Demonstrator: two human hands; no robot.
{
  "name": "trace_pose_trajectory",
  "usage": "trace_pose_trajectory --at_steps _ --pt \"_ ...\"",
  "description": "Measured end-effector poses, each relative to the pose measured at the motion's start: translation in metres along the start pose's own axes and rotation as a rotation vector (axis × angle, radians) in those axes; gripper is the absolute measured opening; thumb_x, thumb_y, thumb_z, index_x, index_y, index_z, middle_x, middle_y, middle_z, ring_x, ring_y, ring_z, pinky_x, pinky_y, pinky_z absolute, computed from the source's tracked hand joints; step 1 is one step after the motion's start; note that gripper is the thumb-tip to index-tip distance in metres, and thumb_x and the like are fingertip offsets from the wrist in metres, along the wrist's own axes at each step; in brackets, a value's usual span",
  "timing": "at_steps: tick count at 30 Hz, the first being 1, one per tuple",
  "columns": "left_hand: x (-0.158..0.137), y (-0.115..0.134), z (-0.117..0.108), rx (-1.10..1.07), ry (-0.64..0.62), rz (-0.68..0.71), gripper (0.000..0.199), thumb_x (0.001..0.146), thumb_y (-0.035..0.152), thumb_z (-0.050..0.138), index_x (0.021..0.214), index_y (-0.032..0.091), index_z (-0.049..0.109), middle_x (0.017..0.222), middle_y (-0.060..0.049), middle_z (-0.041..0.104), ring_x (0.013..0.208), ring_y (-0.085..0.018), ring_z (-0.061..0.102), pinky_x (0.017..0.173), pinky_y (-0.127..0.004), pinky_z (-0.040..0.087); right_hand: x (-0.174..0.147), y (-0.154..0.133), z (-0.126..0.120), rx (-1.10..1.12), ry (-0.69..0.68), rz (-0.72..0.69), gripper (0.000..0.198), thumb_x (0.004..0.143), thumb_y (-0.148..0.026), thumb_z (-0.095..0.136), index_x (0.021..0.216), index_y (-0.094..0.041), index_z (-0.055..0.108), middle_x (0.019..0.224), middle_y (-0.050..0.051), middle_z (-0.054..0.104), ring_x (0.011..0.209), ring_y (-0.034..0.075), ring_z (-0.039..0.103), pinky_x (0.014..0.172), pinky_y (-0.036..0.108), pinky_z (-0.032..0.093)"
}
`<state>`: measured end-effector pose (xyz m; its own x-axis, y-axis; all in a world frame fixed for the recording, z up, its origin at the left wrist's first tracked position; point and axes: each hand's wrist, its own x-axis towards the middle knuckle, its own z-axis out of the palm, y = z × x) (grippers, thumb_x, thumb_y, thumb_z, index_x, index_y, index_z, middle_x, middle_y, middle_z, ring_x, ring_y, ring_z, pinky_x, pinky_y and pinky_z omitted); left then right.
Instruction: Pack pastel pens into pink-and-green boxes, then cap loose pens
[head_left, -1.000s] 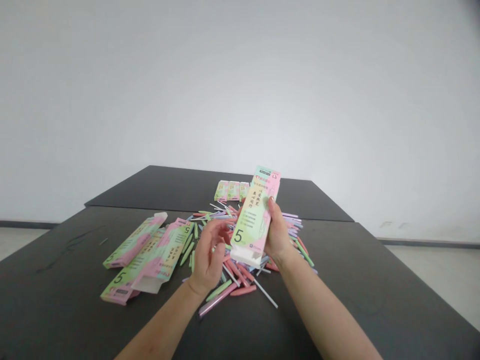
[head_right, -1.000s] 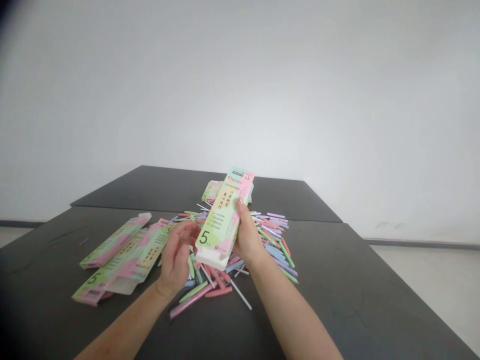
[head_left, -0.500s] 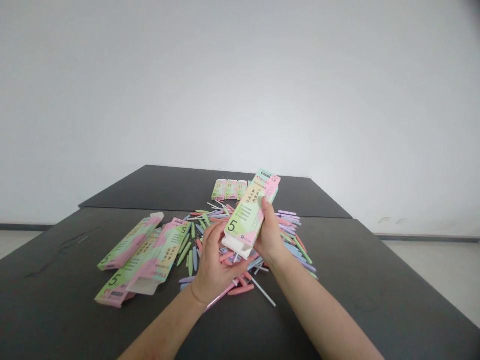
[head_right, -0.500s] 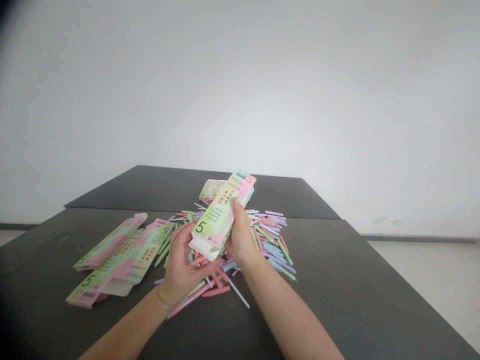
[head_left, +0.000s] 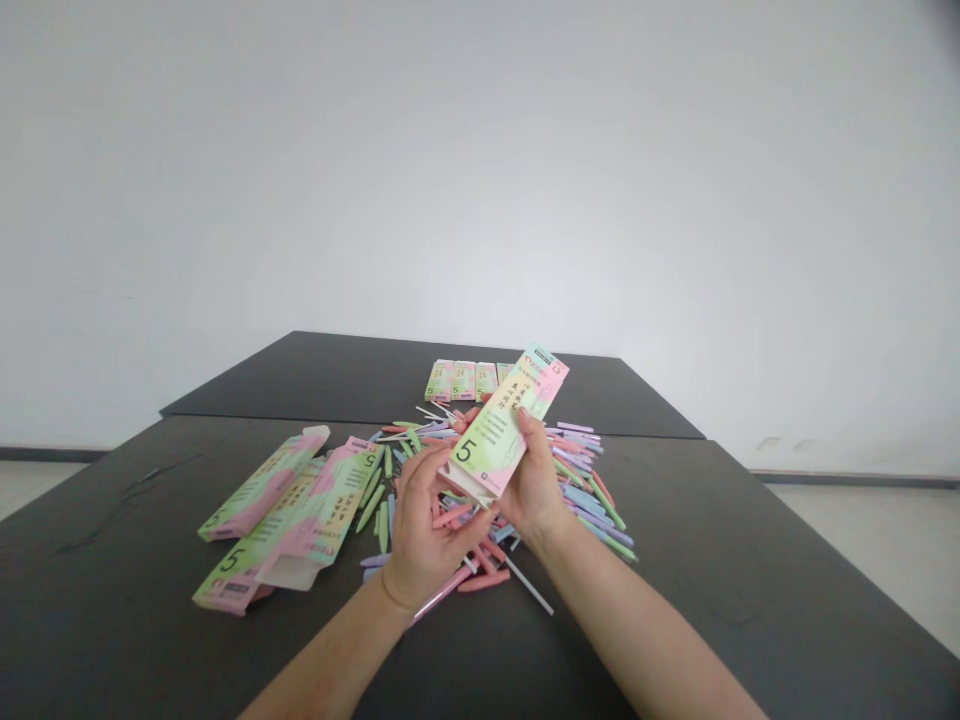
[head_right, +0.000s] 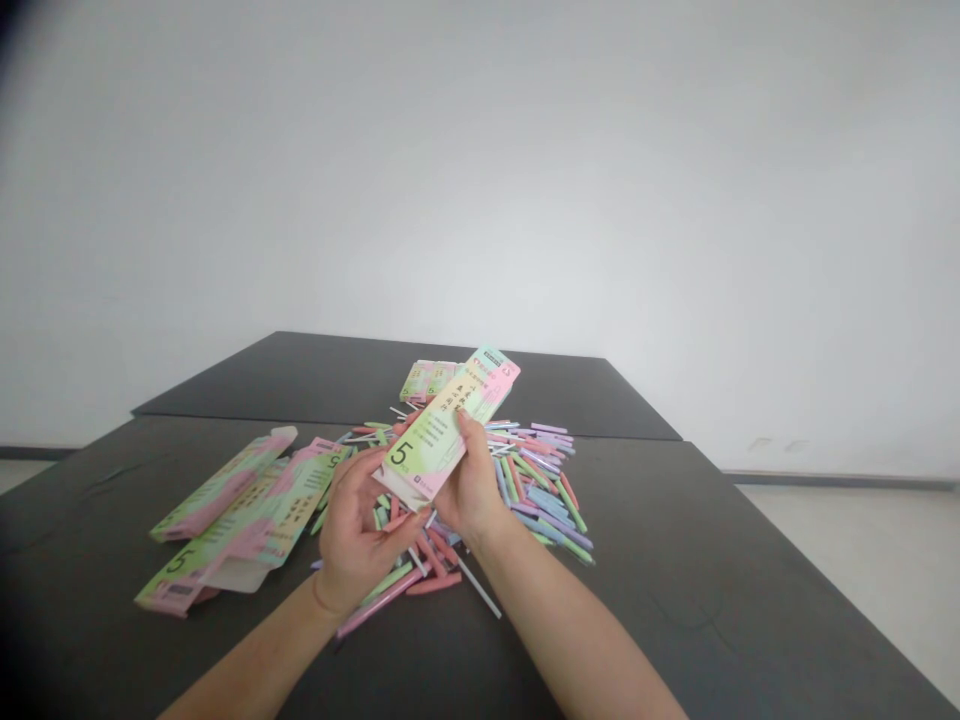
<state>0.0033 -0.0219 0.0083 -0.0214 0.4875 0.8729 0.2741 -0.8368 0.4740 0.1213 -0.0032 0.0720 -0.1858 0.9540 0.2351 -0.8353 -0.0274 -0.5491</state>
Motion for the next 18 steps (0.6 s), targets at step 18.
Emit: trace_pose_trajectory --at_steps 18 --pt "0.01 0.003 -0.005 -0.156 -0.059 0.0 0.039 0.092 0.04 0.053 0.127 0.022 0.051 0.122 -0.013 0.055 0.115 -0.027 0.055 0.092 -0.042 0.049 0.003 -0.004 -0.006 -0.087 0.084 0.197 0.042 0.081 -0.056 0.054 0.088 -0.016 0.065 0.074 0.009 0.072 0.082 0.028 0.07 0.072 0.04 0.059"
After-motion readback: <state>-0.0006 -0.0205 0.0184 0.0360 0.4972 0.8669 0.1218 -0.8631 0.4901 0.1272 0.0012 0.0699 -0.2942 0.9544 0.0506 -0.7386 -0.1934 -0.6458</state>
